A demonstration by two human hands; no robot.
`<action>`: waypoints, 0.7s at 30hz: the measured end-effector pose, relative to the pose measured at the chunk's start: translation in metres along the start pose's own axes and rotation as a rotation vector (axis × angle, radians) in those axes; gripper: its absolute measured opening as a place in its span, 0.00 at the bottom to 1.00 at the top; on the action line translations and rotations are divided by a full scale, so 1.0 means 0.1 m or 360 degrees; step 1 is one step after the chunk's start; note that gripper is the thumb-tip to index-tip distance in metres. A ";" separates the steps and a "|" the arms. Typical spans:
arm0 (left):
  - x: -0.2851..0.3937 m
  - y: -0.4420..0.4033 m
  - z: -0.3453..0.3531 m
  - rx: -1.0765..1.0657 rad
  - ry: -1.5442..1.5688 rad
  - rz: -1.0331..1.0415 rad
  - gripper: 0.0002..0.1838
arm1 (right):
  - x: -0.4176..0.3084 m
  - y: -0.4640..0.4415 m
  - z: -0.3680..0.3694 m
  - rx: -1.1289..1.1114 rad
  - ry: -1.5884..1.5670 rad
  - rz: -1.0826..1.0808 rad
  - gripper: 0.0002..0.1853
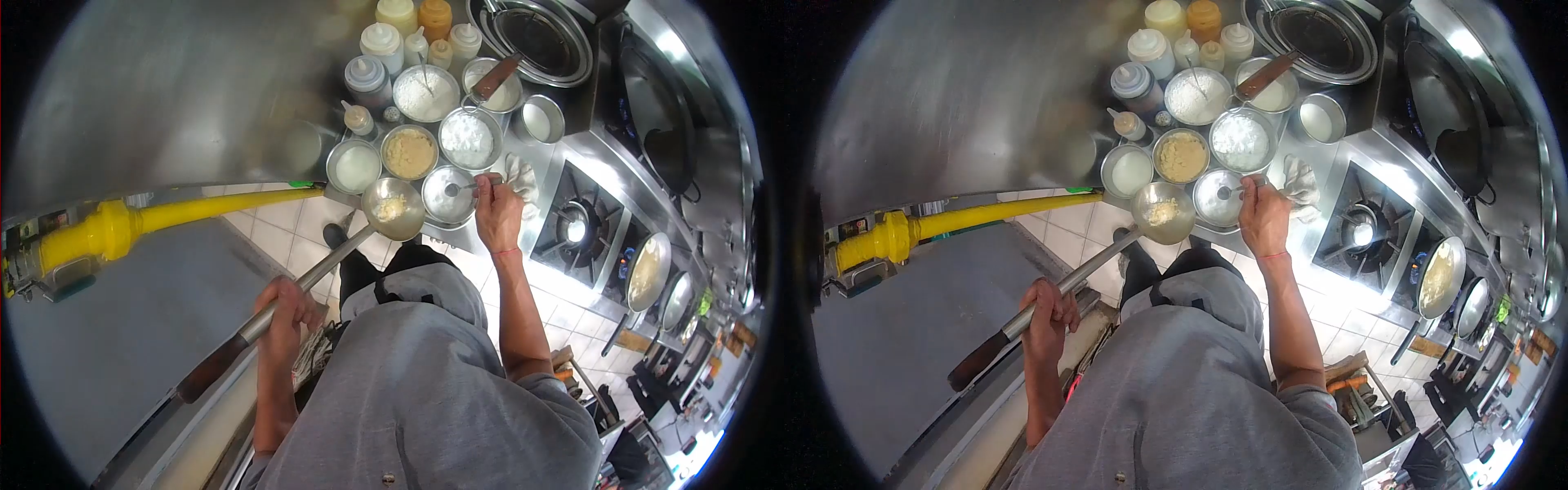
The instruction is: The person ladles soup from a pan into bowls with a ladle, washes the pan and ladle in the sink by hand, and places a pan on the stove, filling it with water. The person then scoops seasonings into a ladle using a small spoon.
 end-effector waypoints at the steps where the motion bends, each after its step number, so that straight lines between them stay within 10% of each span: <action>1: 0.02 0.00 0.01 0.0000 -0.0002 0.0000 0.24 | 0.00 0.00 0.01 -0.0003 -0.0019 0.0008 0.16; 21: 0.01 0.01 0.00 -0.0046 -0.0079 -0.0045 0.25 | 0.26 0.00 0.20 -0.0094 -0.0026 0.0001 0.16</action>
Point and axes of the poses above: each hand's wrist, its own y-axis away from the middle knuckle, its own z-axis out of the palm, x = y × z, the point moved 1 cm from there along -y, towards the middle knuckle, and after that the axes turned 14 degrees about -y, right-handed, at the moved point
